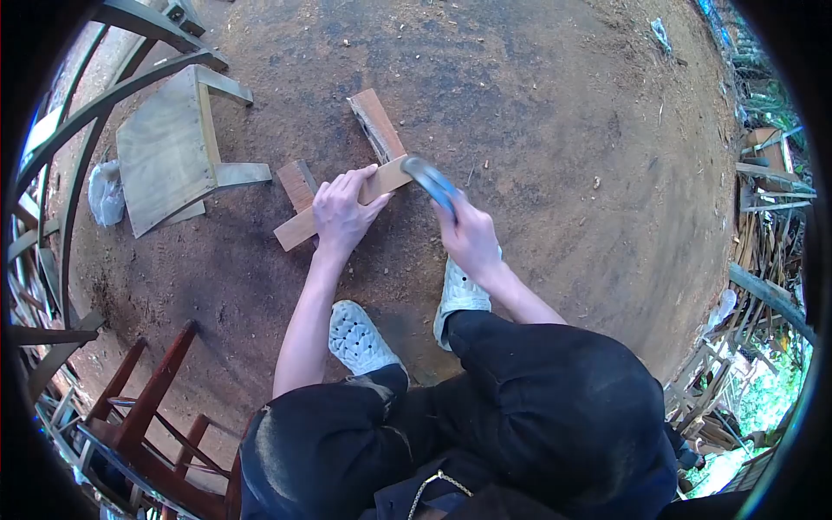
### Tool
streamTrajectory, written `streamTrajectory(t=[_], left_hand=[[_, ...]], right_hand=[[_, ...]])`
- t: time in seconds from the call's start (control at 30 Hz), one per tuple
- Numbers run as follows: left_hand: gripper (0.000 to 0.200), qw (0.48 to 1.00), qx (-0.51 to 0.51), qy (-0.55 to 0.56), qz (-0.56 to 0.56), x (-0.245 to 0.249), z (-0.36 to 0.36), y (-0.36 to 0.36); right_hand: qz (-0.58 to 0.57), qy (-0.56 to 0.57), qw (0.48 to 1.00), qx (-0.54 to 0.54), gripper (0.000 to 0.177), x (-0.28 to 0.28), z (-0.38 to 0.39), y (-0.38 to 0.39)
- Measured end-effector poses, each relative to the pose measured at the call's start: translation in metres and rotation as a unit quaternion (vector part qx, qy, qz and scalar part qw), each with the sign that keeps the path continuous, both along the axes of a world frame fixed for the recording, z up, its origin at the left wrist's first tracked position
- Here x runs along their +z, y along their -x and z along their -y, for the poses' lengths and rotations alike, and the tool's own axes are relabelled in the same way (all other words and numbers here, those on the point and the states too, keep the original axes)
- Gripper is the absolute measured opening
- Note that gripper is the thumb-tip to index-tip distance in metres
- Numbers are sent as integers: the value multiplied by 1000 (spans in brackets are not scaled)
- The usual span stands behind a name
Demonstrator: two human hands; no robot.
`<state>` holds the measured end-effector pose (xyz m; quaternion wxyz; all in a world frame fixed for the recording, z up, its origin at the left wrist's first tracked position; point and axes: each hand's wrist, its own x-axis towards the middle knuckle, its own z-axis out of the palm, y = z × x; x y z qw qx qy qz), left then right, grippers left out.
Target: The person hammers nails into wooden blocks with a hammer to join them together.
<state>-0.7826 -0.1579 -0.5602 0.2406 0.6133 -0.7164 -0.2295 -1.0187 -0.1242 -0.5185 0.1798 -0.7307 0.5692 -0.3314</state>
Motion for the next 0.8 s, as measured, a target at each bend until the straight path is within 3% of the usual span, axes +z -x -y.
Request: streamTrajectory(t=[0.03,0.1,0.2,0.27,0.33,0.37,0.47,0.53,0.57,0.63,0.67,0.7,0.8], left_hand=[[51,1000,0,2,0,1,0,1],[51,1000,3,-12,3,2,0,0],[51,1000,-2,-15,13,2,0,-1],[51,1000,0,-11,7,0,0,0],[51,1000,1,-4,4,1,1,-1],[51,1000,3,-3,1,1,1,-1],[50,1000,5,13,2,-1,2,0],[49,1000,1,23,3,-2,-1,0],[49,1000,3,22,2,-1,-1,0],[49,1000,5,24,0,-2,-1,1],[49,1000,4,25,-5,-1,0,1],[49,1000,3,27,-8,-1,1,0],[49,999,7,33,-10,-3,0,0]], right_hand=[[-51,-163,985,8,17,1,8,-1],[-40,-176,983,15,17,13,14,0],[103,52,993,7,20,24,0,-2],[95,80,992,26,21,1,-9,6],[69,-8,997,12,23,-1,-4,-4],[-23,-225,974,-19,23,-3,2,-5],[-26,-196,980,-6,22,7,12,-4],[87,-50,995,-18,21,15,4,-2],[85,-51,995,-18,21,16,2,-2],[87,102,991,10,21,16,-1,-2],[96,52,994,21,16,7,4,-6],[-4,-132,991,-2,11,11,7,-10],[-58,-203,978,3,16,14,18,-10]])
